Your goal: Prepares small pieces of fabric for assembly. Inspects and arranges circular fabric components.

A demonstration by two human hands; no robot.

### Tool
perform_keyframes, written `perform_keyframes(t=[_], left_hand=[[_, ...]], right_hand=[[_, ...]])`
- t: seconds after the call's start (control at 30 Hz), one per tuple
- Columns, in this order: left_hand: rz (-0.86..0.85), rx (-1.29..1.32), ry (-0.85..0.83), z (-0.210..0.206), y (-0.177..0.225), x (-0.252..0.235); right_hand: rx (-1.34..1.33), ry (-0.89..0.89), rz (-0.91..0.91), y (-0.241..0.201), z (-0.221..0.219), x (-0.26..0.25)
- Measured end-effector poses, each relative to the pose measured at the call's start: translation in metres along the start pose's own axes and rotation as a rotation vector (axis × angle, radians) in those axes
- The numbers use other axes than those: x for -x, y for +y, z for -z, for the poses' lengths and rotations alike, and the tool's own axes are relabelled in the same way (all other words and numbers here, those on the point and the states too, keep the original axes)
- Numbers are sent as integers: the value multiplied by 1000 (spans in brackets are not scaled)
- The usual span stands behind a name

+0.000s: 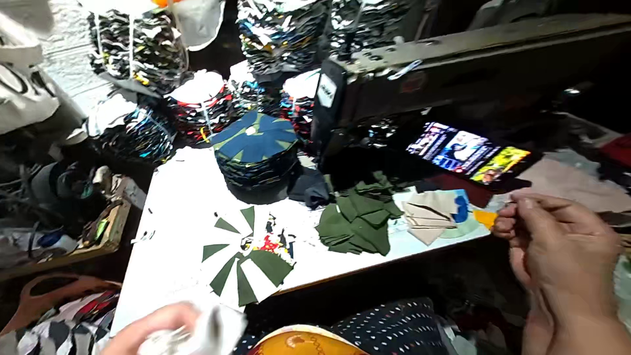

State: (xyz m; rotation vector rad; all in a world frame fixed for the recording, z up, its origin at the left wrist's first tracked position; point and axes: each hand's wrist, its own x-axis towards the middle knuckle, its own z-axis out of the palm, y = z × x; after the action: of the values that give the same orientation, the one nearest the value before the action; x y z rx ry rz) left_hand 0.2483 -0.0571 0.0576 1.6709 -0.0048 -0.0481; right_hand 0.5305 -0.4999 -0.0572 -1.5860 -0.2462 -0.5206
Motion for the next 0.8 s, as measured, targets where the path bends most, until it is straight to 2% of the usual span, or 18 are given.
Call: perform_keyframes(t=[0.07,0.17,0.23,0.3,0.43,0.5,0.67,0.8], left_hand=[[62,48,-61,-41,12,-48],[190,215,-196,-92,8,-112],[265,262,-282,-124,11,-147],[298,251,-352,-153,20,-177],[256,112,-403,-198,37,-231],[238,52,-407,-213,35,-259],[334,61,-378,-240,19,-321],[424,-8,-288,-249,13,-336]], right_hand=[[48,-173,56,-18,-3,18],[37,-422,12,-44,-13,43],[-2,-521,12,-54,-20,50],[-25,-480,-12,-58,-23,51],[-272,-251,-292,-62,-22,41],[-319,-197,-335,-60,-20,36],[-16,-105,-241,-51,-28,22],[283,-80,-159,-32,-31,11]])
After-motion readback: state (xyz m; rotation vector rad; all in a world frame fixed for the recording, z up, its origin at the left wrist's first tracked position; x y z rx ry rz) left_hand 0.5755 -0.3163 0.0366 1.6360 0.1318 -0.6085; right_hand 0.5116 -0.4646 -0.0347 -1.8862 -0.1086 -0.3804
